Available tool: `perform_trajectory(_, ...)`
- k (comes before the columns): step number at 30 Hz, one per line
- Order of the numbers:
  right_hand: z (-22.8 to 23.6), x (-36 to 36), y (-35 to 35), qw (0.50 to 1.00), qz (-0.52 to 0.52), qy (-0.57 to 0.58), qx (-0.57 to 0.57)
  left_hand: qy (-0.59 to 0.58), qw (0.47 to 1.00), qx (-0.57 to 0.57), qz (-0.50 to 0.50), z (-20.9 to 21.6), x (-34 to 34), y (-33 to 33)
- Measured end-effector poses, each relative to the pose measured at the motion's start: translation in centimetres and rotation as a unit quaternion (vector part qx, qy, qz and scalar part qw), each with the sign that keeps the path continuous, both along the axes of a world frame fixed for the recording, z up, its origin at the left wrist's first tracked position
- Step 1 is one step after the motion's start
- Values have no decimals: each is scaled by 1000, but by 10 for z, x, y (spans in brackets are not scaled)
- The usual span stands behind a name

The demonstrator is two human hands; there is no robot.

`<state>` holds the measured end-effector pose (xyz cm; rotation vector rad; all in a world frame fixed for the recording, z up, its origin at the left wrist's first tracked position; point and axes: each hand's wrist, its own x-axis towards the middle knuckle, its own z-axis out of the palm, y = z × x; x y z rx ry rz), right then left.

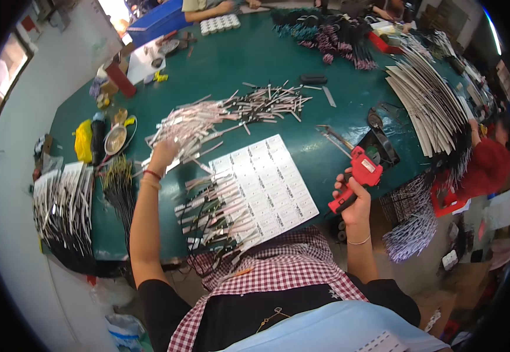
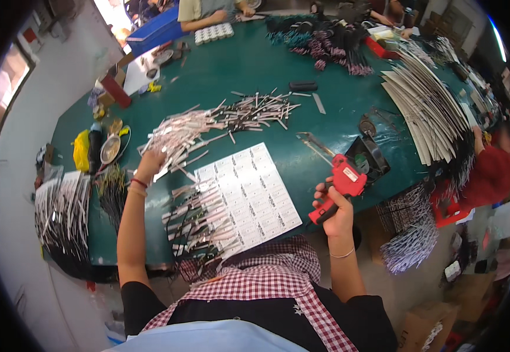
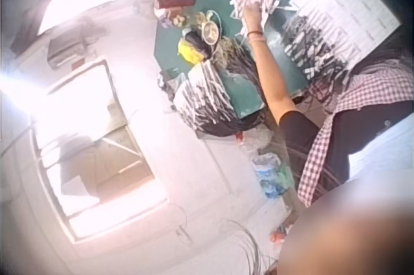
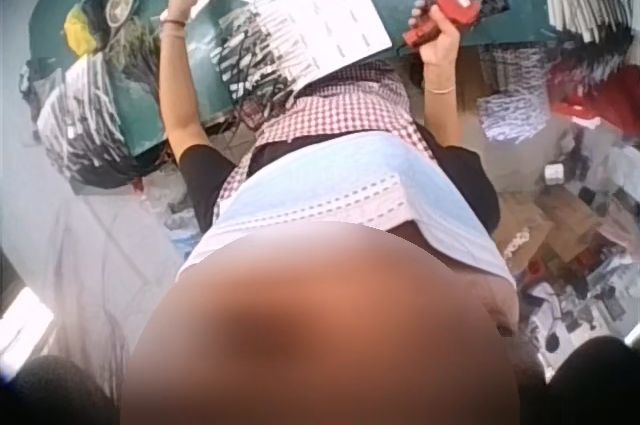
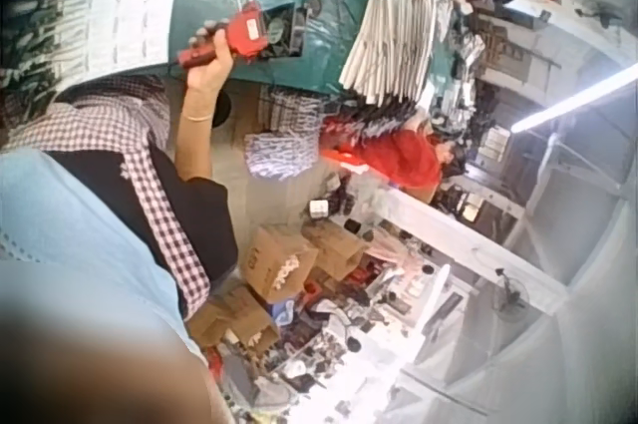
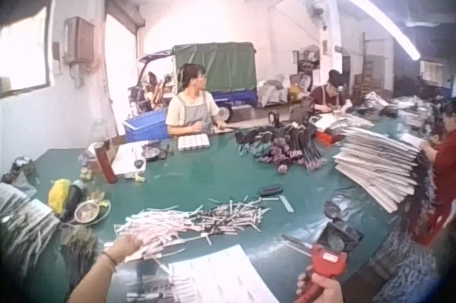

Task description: Soldering wires to LED light strips on an assembly line workstation.

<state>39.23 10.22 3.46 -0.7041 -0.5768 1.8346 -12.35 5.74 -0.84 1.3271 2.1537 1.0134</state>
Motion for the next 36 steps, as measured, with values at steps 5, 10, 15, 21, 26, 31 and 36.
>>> perform_trajectory(5,-11,16,3,1000,-9,17,11,-344,876,326,91,40,6,-12)
perform_trajectory(10,-10,14,0,999,4,19,43,-157,863,439,194,-11,30,-40)
perform_trajectory(15,-4,4,-5,999,31,9,37,-110,906,355,203,-43,32,-59)
perform_trajectory(21,2,-2,-22,997,32,8,71,-253,877,396,101,-23,32,-51)
perform_trajectory(26,7,-17,-31,996,43,16,76,-383,836,387,69,19,48,-56)
perform_trajectory(31,28,-28,-36,994,6,-6,108,-262,944,201,12,26,47,-50)
perform_trajectory(36,38,-45,-36,997,-14,2,73,154,976,74,-134,-5,56,-23)
